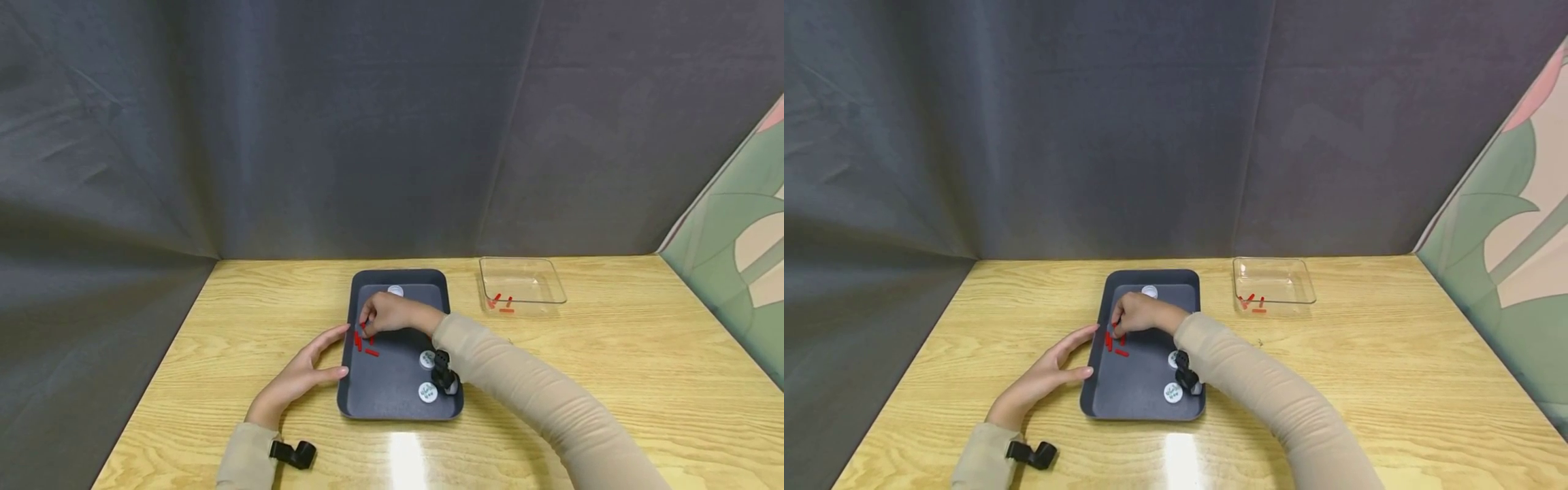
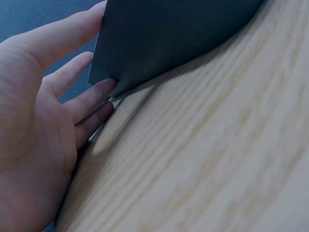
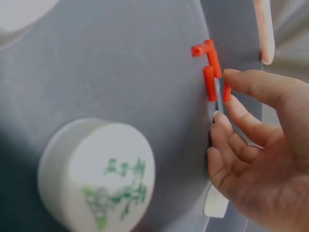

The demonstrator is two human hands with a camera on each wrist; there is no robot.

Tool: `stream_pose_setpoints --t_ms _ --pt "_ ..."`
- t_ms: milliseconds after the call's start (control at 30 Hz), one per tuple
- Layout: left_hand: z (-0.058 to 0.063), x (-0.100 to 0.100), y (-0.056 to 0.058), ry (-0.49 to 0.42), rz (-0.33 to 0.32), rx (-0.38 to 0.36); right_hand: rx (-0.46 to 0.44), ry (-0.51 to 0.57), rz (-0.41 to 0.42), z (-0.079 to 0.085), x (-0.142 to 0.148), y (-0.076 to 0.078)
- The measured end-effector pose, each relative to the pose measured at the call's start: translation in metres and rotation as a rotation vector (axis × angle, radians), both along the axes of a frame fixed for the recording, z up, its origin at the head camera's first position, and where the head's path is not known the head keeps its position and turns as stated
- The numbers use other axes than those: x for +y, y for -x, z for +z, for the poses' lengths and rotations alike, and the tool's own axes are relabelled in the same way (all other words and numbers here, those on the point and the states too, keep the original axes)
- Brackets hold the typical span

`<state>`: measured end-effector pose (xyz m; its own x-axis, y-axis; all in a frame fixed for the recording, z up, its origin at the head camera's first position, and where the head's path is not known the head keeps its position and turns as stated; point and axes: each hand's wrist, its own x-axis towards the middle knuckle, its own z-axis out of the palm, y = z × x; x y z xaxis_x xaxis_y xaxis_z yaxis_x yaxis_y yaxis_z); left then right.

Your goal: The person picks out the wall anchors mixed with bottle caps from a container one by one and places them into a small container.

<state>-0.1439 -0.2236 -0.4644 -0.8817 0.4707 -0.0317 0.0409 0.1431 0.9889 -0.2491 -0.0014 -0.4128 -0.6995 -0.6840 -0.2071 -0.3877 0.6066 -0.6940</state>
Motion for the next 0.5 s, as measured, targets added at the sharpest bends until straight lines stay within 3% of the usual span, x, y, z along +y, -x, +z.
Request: stream_pose_setpoints --t_ms 267,500 --pt "0.002 0.001 -0.001 0.013 0.010 -0.020 -0.078 0.060 -0.005 0.008 0.007 0.002" --pt "0.003 0.001 -0.001 0.011 0.003 -0.024 -0.070 0.079 0.017 0.023 0.013 0.001"
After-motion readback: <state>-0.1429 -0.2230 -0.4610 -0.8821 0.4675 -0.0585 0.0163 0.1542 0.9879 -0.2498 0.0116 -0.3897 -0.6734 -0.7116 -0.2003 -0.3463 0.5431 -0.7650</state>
